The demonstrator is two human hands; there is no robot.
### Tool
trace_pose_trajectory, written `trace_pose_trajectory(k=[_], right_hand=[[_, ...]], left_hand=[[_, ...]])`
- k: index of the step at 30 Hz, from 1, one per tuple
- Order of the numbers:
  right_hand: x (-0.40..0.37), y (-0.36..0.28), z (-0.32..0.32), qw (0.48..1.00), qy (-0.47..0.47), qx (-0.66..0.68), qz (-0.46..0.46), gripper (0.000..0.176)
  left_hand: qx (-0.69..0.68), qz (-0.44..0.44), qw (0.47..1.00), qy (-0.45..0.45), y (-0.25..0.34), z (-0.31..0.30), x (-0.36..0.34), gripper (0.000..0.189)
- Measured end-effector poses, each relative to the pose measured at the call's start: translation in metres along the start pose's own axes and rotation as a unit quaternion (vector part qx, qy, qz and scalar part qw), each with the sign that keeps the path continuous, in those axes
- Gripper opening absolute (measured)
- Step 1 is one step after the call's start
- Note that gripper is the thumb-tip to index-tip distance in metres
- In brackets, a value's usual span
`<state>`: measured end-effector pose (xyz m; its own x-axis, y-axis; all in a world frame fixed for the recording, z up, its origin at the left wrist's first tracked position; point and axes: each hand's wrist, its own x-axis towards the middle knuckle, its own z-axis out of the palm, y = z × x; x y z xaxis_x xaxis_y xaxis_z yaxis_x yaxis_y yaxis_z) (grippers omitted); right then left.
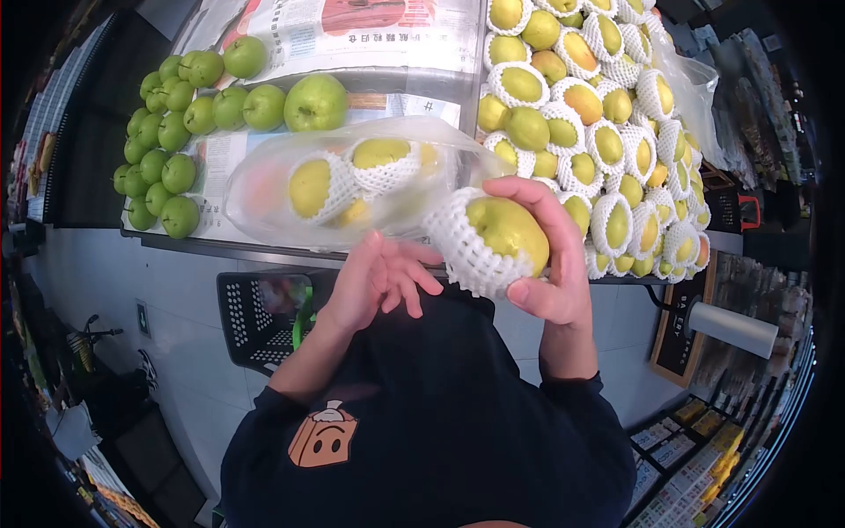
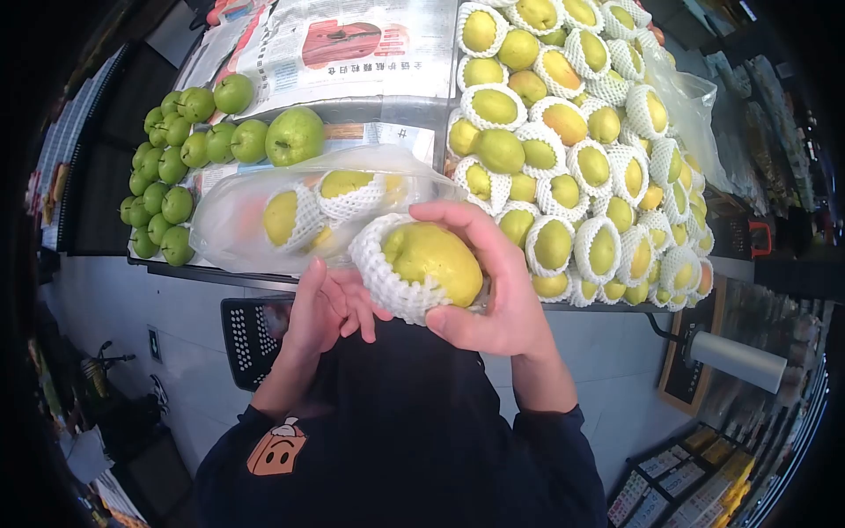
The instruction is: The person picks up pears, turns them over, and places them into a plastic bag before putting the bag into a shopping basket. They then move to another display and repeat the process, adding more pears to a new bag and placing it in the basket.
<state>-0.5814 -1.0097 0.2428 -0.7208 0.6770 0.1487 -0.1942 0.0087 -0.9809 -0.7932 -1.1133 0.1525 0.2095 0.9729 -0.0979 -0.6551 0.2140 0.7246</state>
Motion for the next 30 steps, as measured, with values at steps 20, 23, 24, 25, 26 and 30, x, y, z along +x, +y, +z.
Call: trace_pose_trajectory(k=[20,23,24,25,26,30], right_hand=[[0.147,-0.008,0.069,0.625,-0.376,-0.621,0.288,0.062],[0.142,-0.012,0.063,0.613,-0.360,-0.634,0.304,0.058],[0.140,-0.012,0.060,0.617,-0.349,-0.638,0.301,0.057],[0.137,-0.010,0.058,0.643,-0.361,-0.621,0.267,0.056],[0.134,-0.005,0.054,0.668,-0.371,-0.601,0.233,0.056],[0.125,0.010,0.038,0.716,-0.408,-0.550,0.138,0.057]], left_hand=[[0.166,-0.020,0.973,-0.157,0.038,0.019,-0.016,0.042],[0.177,-0.025,0.968,-0.178,0.038,0.017,-0.013,0.039],[0.181,-0.027,0.967,-0.179,0.036,0.020,-0.012,0.039],[0.186,-0.030,0.965,-0.181,0.034,0.022,-0.011,0.040],[0.191,-0.019,0.961,-0.199,0.035,0.022,-0.010,0.040],[0.212,0.008,0.946,-0.246,0.042,0.023,-0.005,0.040]])
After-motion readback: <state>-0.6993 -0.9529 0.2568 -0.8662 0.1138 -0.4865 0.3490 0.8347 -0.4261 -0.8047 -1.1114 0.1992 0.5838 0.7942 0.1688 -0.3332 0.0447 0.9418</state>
